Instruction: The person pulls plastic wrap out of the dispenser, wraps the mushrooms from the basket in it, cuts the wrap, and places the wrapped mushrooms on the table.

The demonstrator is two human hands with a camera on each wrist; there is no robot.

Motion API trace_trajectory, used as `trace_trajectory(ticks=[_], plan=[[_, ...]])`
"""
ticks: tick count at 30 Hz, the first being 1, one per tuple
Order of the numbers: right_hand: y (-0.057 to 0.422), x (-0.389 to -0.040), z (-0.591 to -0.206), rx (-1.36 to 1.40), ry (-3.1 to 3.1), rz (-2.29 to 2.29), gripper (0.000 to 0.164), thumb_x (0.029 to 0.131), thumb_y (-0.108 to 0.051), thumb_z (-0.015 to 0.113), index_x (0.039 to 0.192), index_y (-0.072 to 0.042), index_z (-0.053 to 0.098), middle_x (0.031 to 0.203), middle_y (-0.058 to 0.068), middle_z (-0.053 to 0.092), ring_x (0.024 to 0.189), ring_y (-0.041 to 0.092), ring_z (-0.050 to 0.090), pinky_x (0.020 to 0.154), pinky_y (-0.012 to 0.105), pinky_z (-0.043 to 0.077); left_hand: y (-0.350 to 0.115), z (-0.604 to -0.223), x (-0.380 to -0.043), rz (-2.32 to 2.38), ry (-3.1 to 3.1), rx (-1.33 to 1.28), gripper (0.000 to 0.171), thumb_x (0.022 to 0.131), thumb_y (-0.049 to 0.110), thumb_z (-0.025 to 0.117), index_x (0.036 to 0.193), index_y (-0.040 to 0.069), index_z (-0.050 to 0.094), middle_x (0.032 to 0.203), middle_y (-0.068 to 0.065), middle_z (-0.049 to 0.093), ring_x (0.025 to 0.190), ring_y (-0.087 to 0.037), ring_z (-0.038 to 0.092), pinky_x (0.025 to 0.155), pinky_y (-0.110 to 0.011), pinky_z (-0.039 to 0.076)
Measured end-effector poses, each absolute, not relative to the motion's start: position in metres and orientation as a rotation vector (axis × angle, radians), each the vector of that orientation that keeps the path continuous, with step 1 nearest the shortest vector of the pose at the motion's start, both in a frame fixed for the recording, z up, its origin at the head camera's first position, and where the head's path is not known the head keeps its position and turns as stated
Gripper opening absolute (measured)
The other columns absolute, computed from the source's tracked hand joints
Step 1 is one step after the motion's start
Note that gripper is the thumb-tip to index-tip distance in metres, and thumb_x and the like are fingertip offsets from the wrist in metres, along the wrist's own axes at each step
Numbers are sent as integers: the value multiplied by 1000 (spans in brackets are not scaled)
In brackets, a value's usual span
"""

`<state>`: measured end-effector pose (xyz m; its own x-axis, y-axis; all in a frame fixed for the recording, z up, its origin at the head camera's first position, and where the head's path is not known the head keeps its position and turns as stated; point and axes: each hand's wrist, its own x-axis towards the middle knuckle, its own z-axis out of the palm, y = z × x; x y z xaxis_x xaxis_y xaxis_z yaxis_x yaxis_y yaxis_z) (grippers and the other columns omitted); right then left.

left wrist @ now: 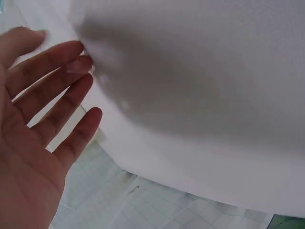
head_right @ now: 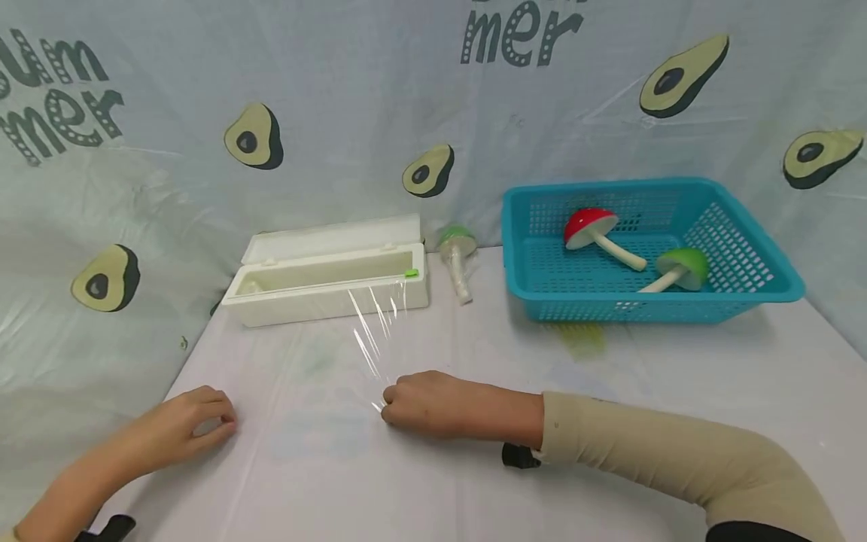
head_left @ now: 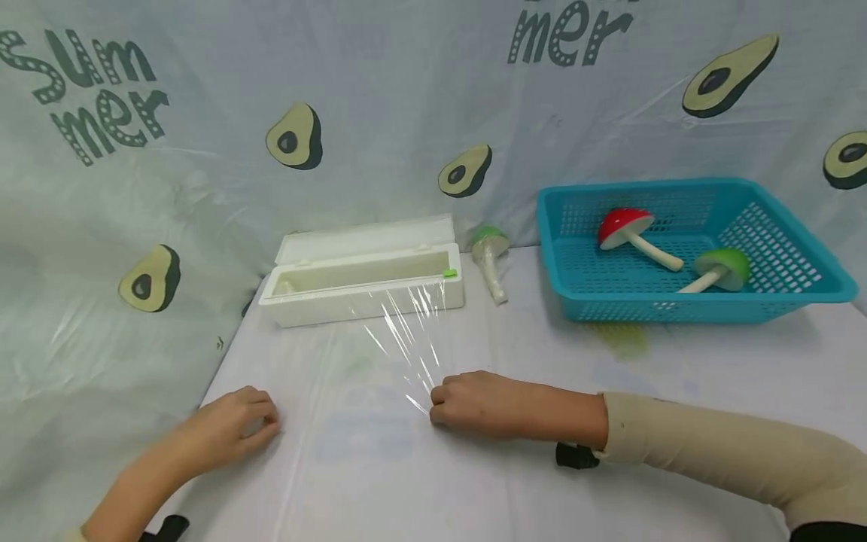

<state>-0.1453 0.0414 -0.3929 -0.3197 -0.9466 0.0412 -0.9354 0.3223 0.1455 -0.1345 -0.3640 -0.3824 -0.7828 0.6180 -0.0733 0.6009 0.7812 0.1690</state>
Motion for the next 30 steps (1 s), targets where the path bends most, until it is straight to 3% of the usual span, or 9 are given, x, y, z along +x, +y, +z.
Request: trace_trajectory(ticks=[3, 6, 8, 10, 13, 17, 25, 30], plan=[[42, -146, -394, 1760, -2463, -126, 24, 85, 2, 73, 82, -20, 66, 83, -8, 55, 72, 8, 49, 62, 15, 40, -365, -376, -136, 264, 2844, 775, 13, 101, 21, 64, 97, 17, 76, 86, 18, 65, 81, -4, 60, 73, -33, 55], [42, -146, -395, 1771, -2423, -143, 23, 85, 1, 75, 84, -21, 69, 85, -8, 58, 73, 8, 51, 63, 13, 40, -367, -371, -136, 386, 2892, 578, 15, 102, 19, 63, 107, 11, 74, 83, 15, 67, 75, -2, 59, 68, -28, 54], [41, -146, -397, 1776, -2383, -170, 23, 85, 0, 77, 86, -22, 71, 88, -8, 60, 73, 8, 53, 64, 13, 41, -368, -372, -135, 471, 3015, 560, 12, 96, 14, 71, 106, 9, 73, 81, 11, 66, 72, -3, 58, 63, -26, 53], [41, -146, -398, 1775, -2359, -187, 23, 85, -1, 78, 87, -24, 73, 90, -8, 61, 74, 9, 55, 64, 13, 43, -370, -374, -135, 540, 3169, 622, 23, 85, 8, 81, 105, 8, 72, 84, 8, 66, 73, -7, 57, 62, -24, 51], [41, -145, -400, 1758, -2364, -183, 26, 84, 0, 78, 87, -26, 75, 90, -9, 62, 73, 9, 56, 63, 13, 43, -374, -381, -138, 507, 3325, 855, 45, 69, 5, 91, 109, 8, 72, 97, 0, 65, 88, -18, 58, 71, -27, 49], [41, -145, -403, 1723, -2387, -105, 30, 82, 2, 78, 83, -28, 76, 88, -10, 62, 72, 8, 55, 60, 13, 43, -382, -393, -144, 363, 3233, 1029, 58, 65, 14, 94, 118, 12, 72, 114, -5, 63, 102, -27, 56, 82, -37, 46], [42, -144, -408, 1686, -2439, 10, 26, 86, 1, 76, 83, -24, 69, 85, -9, 56, 75, 8, 51, 58, 14, 42, -396, -410, -141, 366, 3057, 879, 42, 77, 22, 88, 116, 11, 75, 117, -4, 63, 104, -28, 58, 85, -44, 50], [44, -145, -409, 1678, -2456, 63, 22, 87, -1, 76, 95, -21, 71, 92, -8, 58, 83, 8, 55, 63, 14, 47, -392, -408, -141, 414, 3082, 876, 29, 83, 17, 84, 111, 13, 78, 111, 3, 60, 101, -17, 50, 82, -35, 45]])
